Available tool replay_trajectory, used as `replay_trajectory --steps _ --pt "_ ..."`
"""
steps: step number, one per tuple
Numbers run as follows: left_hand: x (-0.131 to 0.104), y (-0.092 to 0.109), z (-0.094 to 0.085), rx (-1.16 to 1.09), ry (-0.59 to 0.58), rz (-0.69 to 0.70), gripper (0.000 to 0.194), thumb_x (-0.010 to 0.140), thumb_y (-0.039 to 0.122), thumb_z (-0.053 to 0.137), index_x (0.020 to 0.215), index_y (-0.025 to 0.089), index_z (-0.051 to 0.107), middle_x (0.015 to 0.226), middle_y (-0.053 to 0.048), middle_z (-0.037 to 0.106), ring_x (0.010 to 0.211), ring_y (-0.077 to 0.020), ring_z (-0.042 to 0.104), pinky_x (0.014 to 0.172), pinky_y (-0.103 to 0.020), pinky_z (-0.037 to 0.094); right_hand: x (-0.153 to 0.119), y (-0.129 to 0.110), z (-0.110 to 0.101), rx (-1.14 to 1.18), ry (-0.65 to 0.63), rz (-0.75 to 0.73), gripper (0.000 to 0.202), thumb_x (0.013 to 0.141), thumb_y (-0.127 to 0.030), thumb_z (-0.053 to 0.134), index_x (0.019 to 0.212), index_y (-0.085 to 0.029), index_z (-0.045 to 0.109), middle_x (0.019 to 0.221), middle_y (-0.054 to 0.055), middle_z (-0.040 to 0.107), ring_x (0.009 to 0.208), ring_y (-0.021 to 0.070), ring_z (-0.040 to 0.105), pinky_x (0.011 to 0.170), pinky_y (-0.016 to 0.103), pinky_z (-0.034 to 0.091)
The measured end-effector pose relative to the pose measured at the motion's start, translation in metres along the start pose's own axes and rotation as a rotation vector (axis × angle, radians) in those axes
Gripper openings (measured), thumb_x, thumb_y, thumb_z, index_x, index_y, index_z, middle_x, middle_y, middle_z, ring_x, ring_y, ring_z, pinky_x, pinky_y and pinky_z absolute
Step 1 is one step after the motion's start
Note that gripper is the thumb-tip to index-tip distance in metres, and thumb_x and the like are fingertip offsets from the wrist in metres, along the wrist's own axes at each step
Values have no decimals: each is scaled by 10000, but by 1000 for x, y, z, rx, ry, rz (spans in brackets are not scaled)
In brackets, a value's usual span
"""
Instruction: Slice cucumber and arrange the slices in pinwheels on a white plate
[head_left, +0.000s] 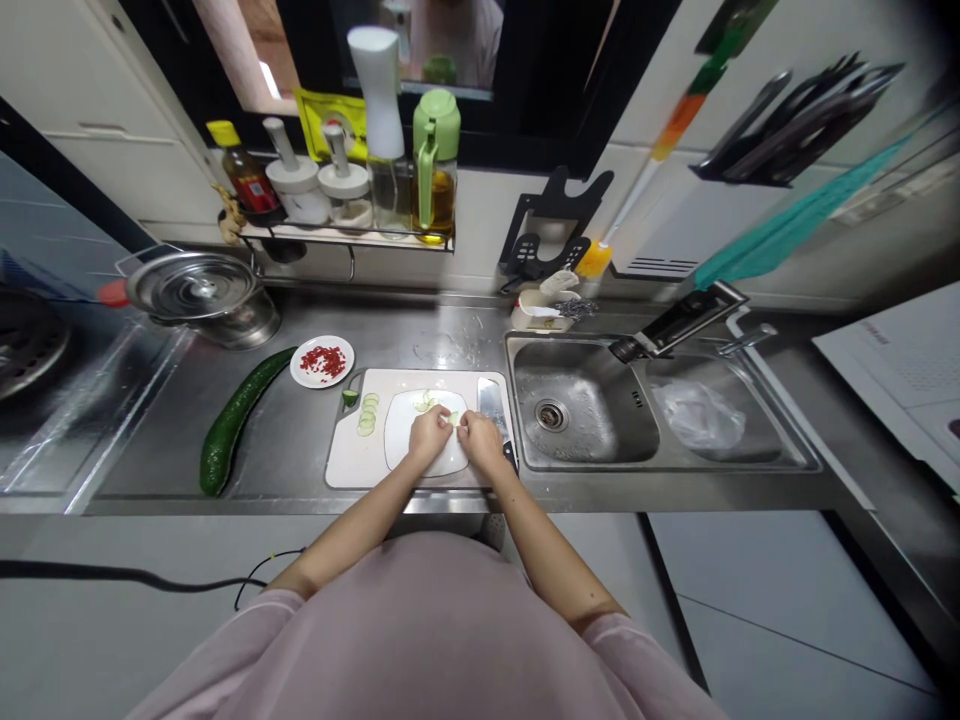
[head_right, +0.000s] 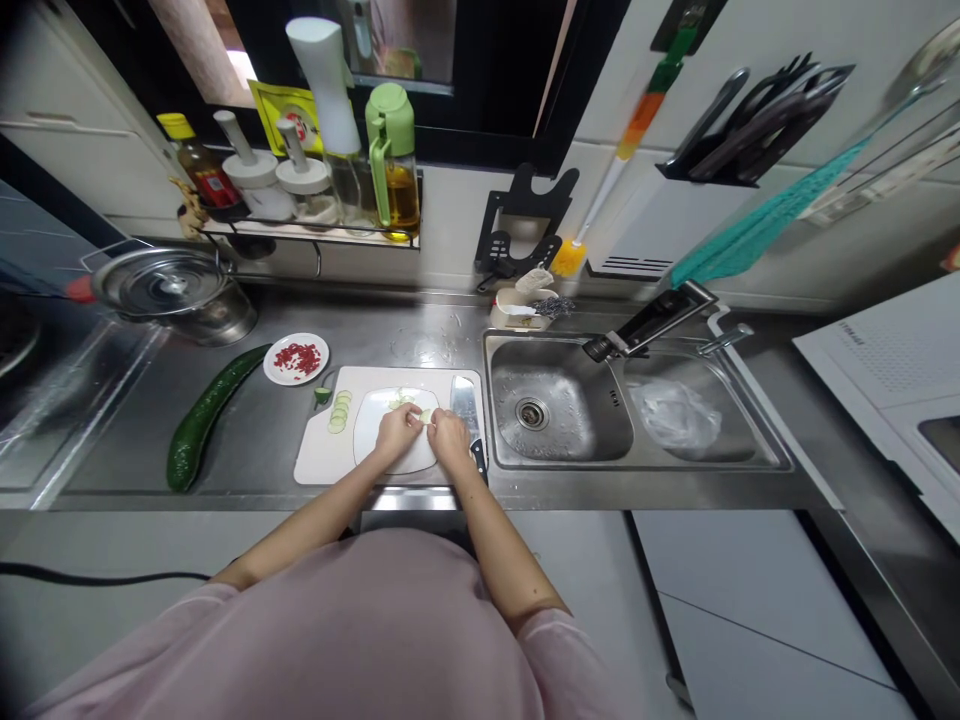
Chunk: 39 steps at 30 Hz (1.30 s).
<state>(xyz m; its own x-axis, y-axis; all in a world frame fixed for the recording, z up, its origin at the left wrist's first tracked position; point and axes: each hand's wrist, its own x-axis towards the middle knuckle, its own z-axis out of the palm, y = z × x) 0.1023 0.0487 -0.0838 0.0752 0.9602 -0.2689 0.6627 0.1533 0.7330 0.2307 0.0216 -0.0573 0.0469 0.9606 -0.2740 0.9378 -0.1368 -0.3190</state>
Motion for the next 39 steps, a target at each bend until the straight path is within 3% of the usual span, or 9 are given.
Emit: replay_trajectory --steps 10,21,39 --pt "-8 5 -12 249 -32 167 220 862 261 554 1032 253 693 951 -43 672 882 -191 616 739 -268 430 -20 10 1 -74 34 -115 333 976 -296 376 1160 -247 649 1037 82 604 961 199 530 721 267 344" --pt "-9 0 -7 309 -29 165 238 892 327 542 1074 265 684 975 -44 658 880 -191 608 719 -272 425 -26 10 6 -142 9 -118 378 995 -330 342 1259 -291 610 1036 91 588 948 201 524 727 272 360" --pt "-10 1 -7 301 -20 153 229 890 329 537 1056 264 680 964 -42 657 874 -190 606 697 -265 407 -27 7 3 -130 -11 -106 373 993 -319 355 1268 -291 605 1055 97 600 978 210 529 762 280 367"
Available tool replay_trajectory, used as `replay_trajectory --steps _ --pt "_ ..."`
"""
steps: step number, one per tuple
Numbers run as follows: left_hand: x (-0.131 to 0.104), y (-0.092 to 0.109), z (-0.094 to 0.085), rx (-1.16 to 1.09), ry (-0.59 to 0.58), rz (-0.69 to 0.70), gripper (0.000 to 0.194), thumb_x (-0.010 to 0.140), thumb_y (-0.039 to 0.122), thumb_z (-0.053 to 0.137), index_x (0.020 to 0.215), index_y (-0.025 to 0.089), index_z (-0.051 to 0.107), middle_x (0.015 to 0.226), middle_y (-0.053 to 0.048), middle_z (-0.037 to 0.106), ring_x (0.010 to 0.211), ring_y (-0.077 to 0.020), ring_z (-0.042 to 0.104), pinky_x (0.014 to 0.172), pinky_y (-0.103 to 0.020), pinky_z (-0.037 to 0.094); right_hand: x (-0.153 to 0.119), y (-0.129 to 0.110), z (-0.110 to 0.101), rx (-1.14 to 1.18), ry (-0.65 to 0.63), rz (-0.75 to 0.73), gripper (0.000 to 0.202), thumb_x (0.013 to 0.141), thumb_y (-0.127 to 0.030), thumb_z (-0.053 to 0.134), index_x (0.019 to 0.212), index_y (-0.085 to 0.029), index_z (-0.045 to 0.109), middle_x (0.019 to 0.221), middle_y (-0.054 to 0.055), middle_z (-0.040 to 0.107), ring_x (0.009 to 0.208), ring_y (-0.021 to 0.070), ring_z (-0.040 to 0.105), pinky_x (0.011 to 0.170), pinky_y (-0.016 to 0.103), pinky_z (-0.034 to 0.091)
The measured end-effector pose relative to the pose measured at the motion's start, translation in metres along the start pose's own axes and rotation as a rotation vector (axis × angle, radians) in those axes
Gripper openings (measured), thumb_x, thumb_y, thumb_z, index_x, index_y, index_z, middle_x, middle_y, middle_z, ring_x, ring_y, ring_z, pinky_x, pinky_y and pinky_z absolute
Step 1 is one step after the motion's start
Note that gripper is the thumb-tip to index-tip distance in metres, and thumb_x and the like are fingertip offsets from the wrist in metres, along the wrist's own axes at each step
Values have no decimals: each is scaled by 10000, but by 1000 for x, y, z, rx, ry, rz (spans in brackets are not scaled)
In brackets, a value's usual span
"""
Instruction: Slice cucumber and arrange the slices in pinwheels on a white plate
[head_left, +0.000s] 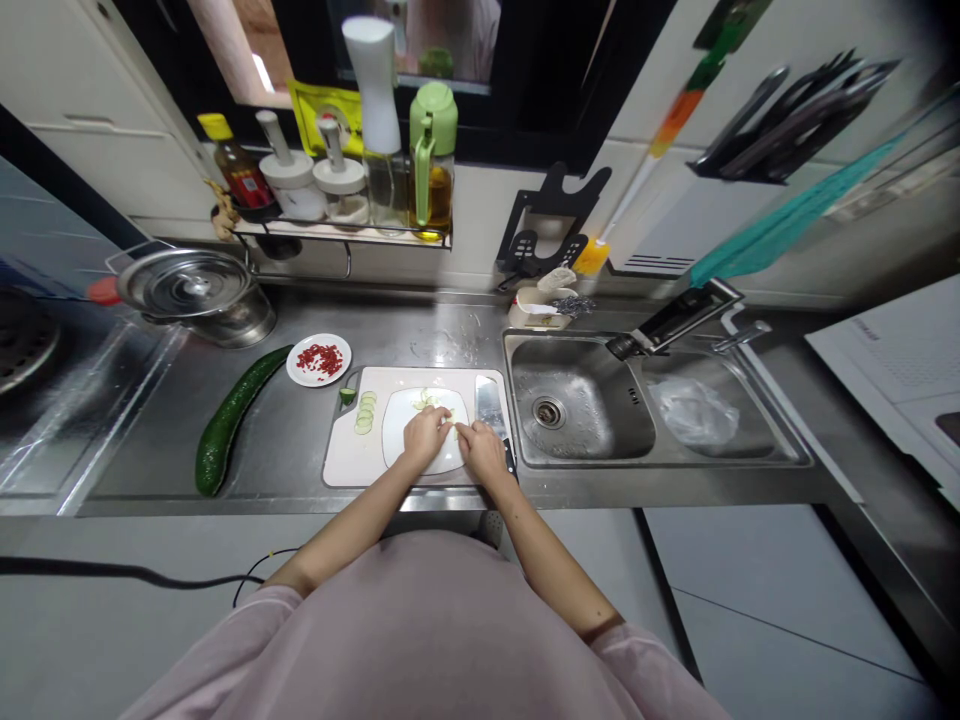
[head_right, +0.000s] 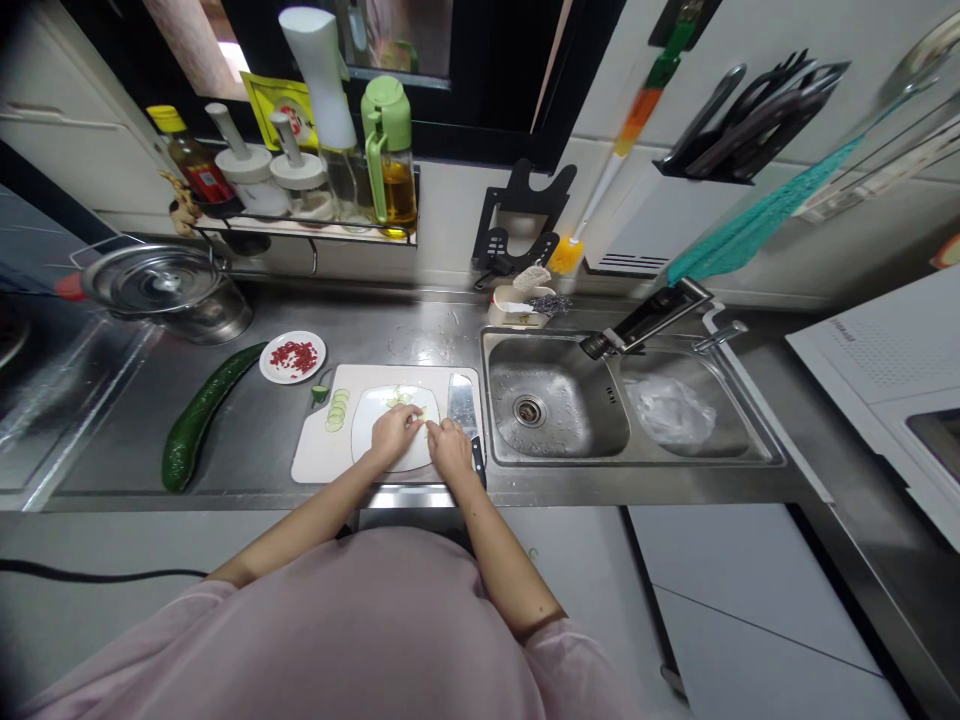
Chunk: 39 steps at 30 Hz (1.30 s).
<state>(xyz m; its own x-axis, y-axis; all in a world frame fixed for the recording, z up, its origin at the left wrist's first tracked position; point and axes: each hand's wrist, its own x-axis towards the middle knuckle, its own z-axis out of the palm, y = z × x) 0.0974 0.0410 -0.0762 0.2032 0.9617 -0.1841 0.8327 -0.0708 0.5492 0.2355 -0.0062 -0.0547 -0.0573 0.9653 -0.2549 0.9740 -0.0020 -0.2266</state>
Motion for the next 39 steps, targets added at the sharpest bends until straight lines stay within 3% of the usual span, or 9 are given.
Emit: replay_trajectory --steps 30,39 --pt "1 -2 2 -13 -14 -16 222 870 307 557 1051 268 680 958 -32 659 883 -187 606 723 -269 424 1 0 3 -21 19 -17 354 988 -324 373 1238 -277 618 1044 89 608 973 199 533 744 272 352" --pt "-6 5 -1 -104 63 9 222 851 247 553 1052 248 647 879 -18 649 832 -174 604 698 -258 412 3 2 5 29 70 -4 389 978 -342 393 1318 -249 558 1081 92 620 990 212 547 761 280 368"
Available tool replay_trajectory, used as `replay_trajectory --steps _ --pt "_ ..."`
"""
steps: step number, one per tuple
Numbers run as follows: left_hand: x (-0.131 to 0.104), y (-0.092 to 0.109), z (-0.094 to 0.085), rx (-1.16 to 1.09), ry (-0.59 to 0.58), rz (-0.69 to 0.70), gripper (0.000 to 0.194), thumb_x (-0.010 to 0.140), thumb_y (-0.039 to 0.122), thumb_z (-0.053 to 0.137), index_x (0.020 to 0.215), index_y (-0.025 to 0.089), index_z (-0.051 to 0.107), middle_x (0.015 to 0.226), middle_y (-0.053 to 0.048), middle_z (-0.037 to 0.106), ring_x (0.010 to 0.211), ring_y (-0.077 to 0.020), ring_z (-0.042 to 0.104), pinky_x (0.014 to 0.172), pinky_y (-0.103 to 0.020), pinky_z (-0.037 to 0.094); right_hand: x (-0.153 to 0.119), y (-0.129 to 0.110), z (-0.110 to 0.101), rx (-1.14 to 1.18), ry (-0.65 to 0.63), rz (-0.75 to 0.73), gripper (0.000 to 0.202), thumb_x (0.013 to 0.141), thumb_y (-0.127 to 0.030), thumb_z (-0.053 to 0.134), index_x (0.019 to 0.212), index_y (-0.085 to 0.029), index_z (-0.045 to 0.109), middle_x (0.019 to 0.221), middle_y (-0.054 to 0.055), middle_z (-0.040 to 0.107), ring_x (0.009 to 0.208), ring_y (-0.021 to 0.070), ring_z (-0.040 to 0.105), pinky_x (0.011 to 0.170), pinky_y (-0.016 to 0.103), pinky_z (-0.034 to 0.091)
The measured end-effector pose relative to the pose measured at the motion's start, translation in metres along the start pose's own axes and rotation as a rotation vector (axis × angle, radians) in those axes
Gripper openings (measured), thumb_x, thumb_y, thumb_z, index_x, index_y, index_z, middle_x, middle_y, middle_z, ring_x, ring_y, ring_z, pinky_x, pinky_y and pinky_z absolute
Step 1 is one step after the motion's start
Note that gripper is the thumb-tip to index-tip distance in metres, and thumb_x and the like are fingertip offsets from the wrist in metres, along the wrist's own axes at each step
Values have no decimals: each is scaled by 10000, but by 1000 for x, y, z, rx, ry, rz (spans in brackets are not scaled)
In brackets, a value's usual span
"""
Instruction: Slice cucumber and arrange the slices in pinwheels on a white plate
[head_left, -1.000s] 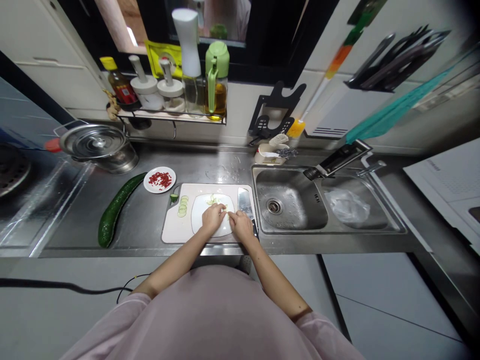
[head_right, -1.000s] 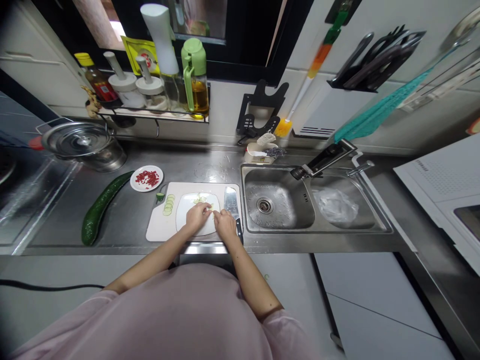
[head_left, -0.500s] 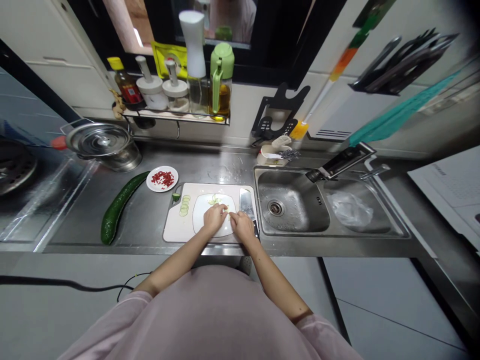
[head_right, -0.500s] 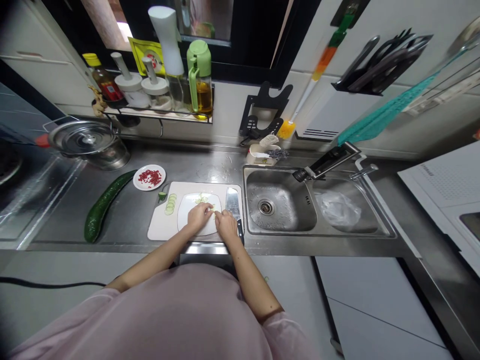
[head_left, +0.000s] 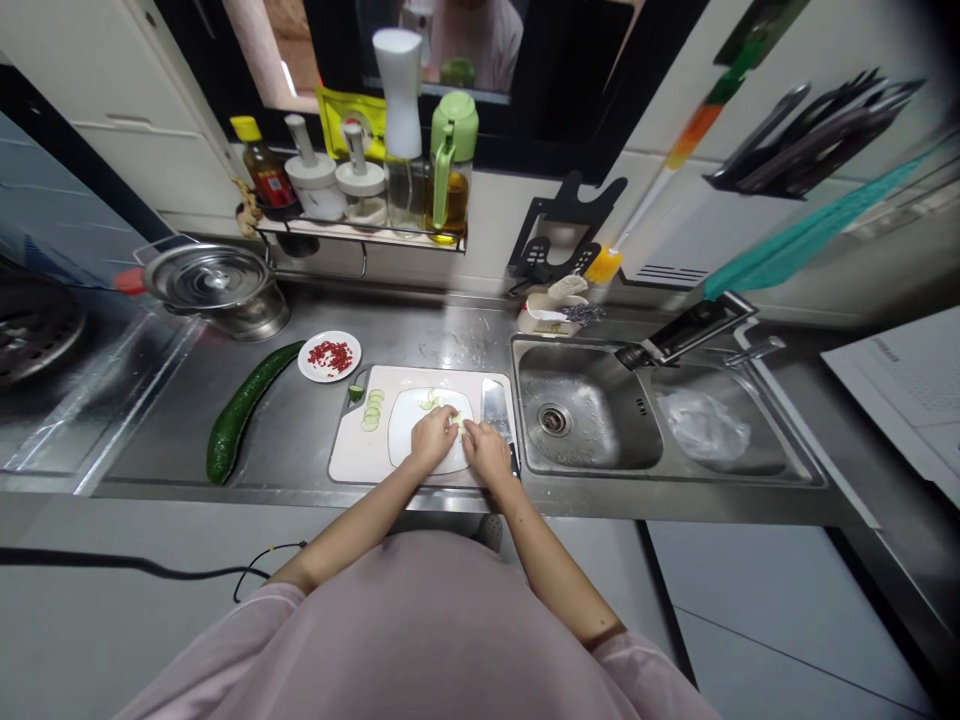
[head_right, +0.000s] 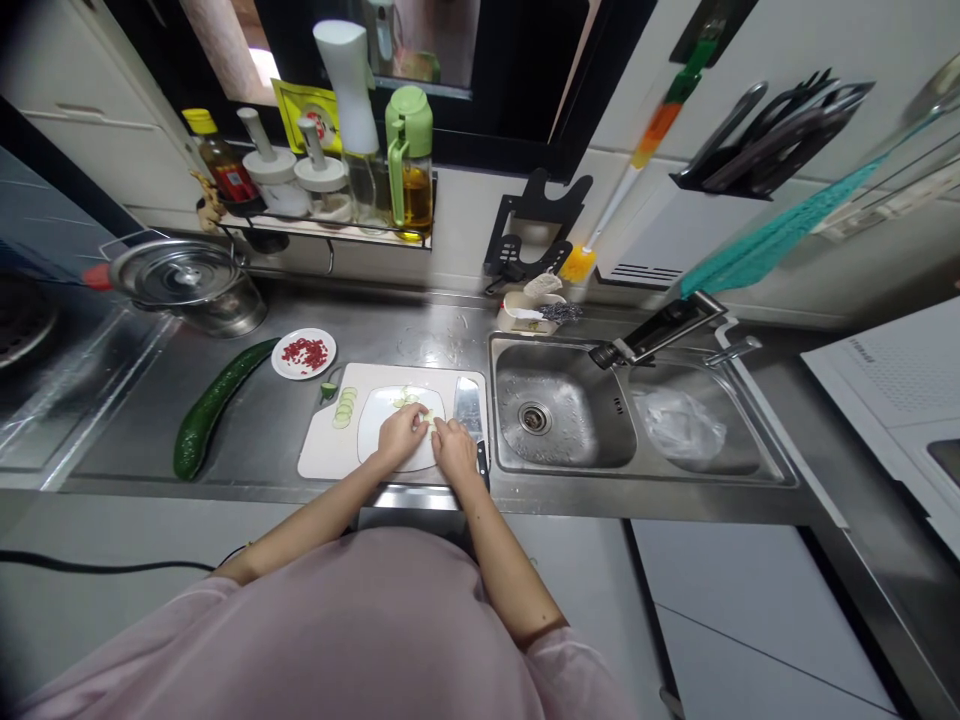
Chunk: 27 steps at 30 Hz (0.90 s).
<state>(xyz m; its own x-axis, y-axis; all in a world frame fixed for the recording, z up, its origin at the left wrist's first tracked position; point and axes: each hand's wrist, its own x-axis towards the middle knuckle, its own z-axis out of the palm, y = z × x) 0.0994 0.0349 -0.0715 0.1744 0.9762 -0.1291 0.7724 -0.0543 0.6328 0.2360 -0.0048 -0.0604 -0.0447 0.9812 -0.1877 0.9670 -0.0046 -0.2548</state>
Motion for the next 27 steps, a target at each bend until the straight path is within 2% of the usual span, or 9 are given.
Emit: replay_trajectory --steps 4,8,11,15,18,20,23,27 --pt "-7 1 -6 -64 63 -8 209 854 272 551 1036 244 651 852 -14 644 825 -168 605 702 -248 417 3 -1 -2 10 15 1 395 975 -338 397 1317 -228 560 1102 100 619 1000 214 549 780 278 372" --pt "-17 -9 -17 -106 140 -17 217 854 290 544 1027 235 662 854 -17 654 839 -169 611 733 -247 426 6 -5 -5 11 21 -19 388 967 -313 403 1304 -219 570 1100 99 619 998 207 553 793 270 373" --pt "-24 -28 -29 -90 209 -92 224 859 305 528 1022 236 666 844 -17 661 840 -172 617 732 -248 421 8 -8 -6 6 15 -20 384 961 -302 408 1296 -220 577 1093 94 619 986 204 559 789 268 376" --pt "-32 -65 -49 4 284 -308 248 857 317 516 1050 252 657 874 -26 681 852 -199 624 730 -272 417 9 -12 -8 13 15 -20 381 962 -296 401 1291 -223 580 1077 88 624 977 199 566 797 263 377" --pt "-37 -91 -60 98 305 -439 302 847 343 523 1112 241 624 982 -64 692 931 -249 625 785 -327 426 8 -14 -8 16 9 -23 378 964 -295 395 1283 -222 585 1075 89 625 979 199 566 799 263 377" --pt "-38 -101 -64 154 291 -493 353 833 394 543 1137 227 604 1036 -93 685 983 -290 615 834 -383 423 8 -15 -9 17 7 -29 372 966 -295 391 1272 -221 589 1078 88 624 984 199 565 801 264 376" --pt "-37 -106 -64 205 282 -526 401 816 455 558 1134 214 597 1104 -125 664 1039 -326 594 893 -449 402 8 -17 -10 14 5 -40 358 968 -294 387 1250 -221 595 1083 85 624 980 196 565 796 262 372" --pt "-32 -103 -65 201 291 -508 332 811 414 570 1062 203 624 1124 -142 645 1071 -328 575 888 -422 401 9 -20 -13 19 11 -52 348 973 -293 382 1236 -220 598 1084 84 621 982 191 564 781 256 368"
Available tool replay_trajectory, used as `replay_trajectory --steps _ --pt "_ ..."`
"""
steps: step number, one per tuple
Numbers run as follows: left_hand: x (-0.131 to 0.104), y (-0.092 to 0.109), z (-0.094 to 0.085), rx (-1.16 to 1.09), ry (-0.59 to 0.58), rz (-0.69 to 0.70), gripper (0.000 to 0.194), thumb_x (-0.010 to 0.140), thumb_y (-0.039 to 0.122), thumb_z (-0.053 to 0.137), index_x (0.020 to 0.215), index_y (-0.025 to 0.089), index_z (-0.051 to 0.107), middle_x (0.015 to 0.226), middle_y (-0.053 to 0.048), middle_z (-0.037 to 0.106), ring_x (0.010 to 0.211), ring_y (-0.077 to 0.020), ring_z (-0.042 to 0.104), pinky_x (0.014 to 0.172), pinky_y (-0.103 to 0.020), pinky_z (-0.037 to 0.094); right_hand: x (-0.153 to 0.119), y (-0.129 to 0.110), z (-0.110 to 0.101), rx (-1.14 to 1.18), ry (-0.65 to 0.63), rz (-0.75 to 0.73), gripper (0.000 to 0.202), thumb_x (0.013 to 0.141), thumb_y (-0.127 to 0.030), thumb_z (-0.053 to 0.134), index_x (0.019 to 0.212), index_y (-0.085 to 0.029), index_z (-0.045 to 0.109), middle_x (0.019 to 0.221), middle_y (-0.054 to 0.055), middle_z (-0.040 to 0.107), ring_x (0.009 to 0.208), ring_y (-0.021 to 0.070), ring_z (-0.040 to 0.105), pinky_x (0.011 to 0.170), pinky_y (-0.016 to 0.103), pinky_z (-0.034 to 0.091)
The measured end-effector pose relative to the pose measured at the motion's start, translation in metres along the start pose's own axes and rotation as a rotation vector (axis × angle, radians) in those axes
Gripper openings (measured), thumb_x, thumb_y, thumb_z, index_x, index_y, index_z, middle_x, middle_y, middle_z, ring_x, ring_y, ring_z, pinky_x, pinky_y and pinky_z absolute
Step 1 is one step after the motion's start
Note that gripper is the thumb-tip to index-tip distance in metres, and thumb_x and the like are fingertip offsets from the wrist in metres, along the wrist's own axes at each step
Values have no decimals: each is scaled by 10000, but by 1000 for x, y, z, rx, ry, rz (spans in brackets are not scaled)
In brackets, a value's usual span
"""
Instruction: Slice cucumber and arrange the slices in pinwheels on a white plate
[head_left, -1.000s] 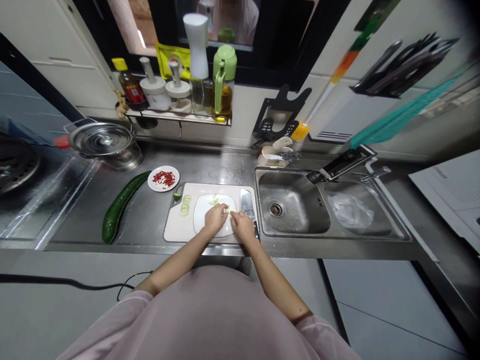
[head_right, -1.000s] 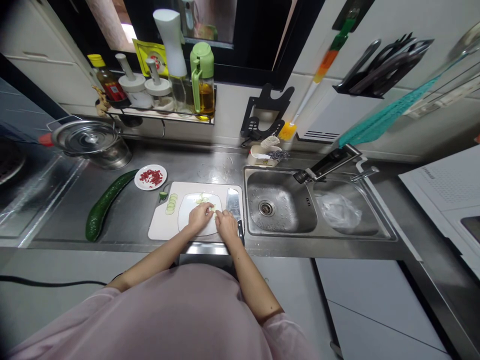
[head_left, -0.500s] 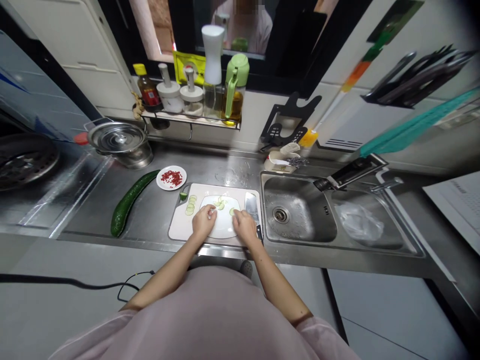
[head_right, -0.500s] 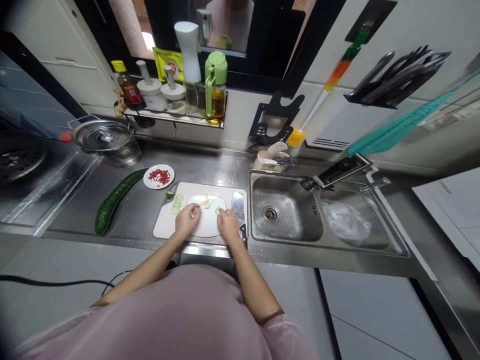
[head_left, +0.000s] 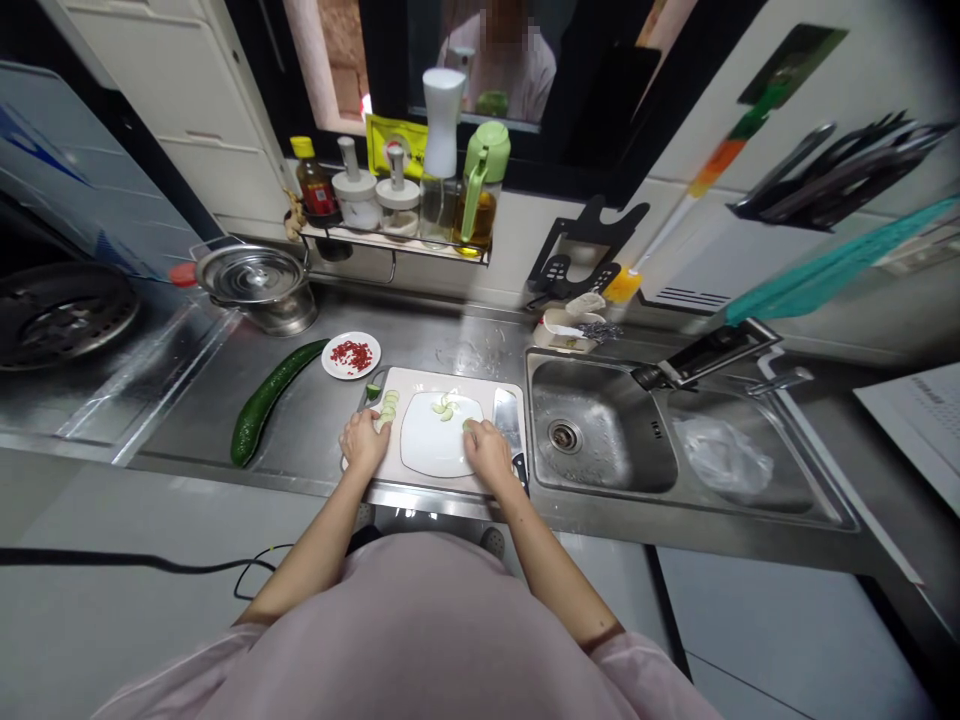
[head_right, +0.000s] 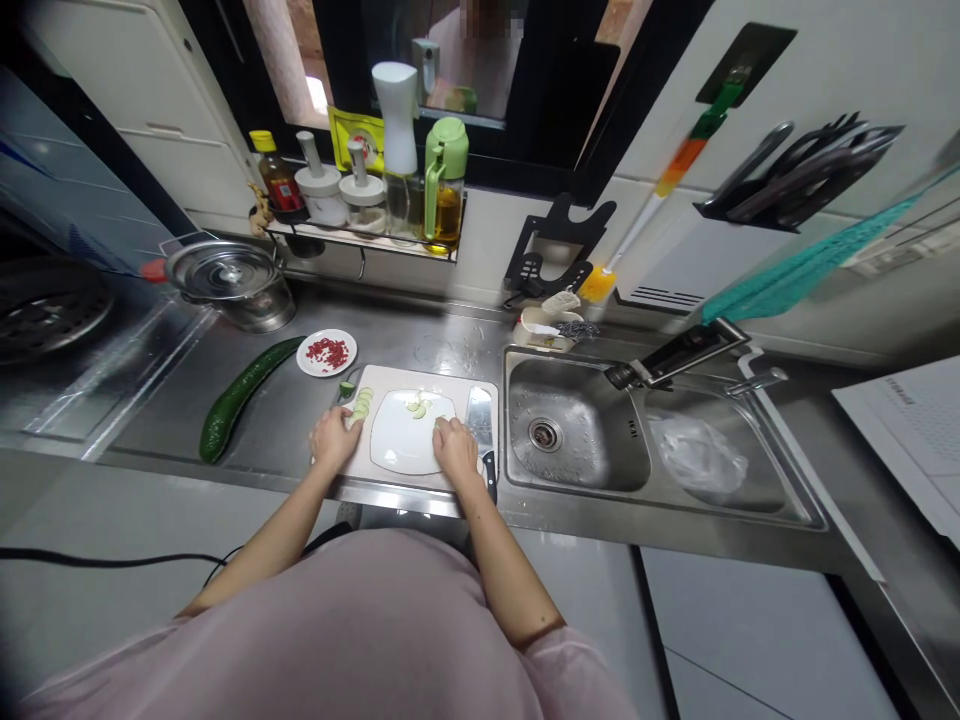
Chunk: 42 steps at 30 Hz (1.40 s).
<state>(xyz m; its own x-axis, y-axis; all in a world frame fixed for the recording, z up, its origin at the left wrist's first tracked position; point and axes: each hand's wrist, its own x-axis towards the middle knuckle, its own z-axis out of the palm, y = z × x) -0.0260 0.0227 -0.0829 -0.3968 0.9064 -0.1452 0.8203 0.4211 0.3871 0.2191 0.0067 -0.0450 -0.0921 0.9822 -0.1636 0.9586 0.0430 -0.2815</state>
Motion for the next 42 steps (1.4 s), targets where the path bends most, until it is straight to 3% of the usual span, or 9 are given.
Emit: replay_trajectory --steps 6,12,16,19,26,32,37,42 --pt "2 -5 -2 -193 -9 15 169 814 265 553 963 233 626 958 -64 699 926 -245 615 813 -335 408 1 -3 -3 23 13 1 361 969 -295 393 1256 -218 598 1094 90 622 985 191 567 782 255 380" --pt "8 -7 -2 -552 -39 1 229 765 336 611 950 204 639 847 -36 687 768 -157 597 764 -271 444 0 -6 -3 67 38 -7 375 967 -301 390 1261 -214 607 1106 93 630 992 198 571 791 260 392" --pt "12 6 -8 -912 -141 75 291 675 371 676 864 150 662 826 -55 681 727 -136 591 756 -265 473 2 -10 -6 114 67 -12 367 960 -300 402 1237 -212 627 1084 87 638 980 198 579 788 261 400" --pt "7 22 -15 -1036 -240 122 327 629 386 721 839 138 687 814 -60 689 717 -141 598 753 -284 483 3 -13 -10 185 106 -18 347 953 -301 421 1202 -210 644 1037 77 646 929 186 589 772 257 408" --pt "-12 63 -21 -1097 -407 232 311 604 362 742 827 155 676 731 -18 641 700 -128 589 700 -254 478 14 -21 -14 567 165 -178 255 898 -318 517 1059 -188 666 958 44 658 819 143 585 763 247 439" --pt "-17 81 -13 -1079 -422 248 321 621 383 743 831 163 644 679 9 613 666 -110 571 676 -233 459 25 -21 -8 704 157 -239 176 862 -282 507 852 -186 653 862 29 660 832 151 575 767 260 443" --pt "-17 81 -12 -1031 -380 109 417 678 534 685 846 156 633 586 8 604 556 -106 538 553 -213 398 25 -19 -10 782 183 -214 188 854 -304 500 808 -184 638 839 28 656 808 148 569 760 255 441" --pt "-22 83 -20 -1038 -576 -48 531 736 633 597 921 138 644 618 -34 657 429 -64 449 420 -178 254 25 -20 -12 790 178 -201 202 858 -323 503 828 -188 650 851 31 665 815 150 572 745 250 439"
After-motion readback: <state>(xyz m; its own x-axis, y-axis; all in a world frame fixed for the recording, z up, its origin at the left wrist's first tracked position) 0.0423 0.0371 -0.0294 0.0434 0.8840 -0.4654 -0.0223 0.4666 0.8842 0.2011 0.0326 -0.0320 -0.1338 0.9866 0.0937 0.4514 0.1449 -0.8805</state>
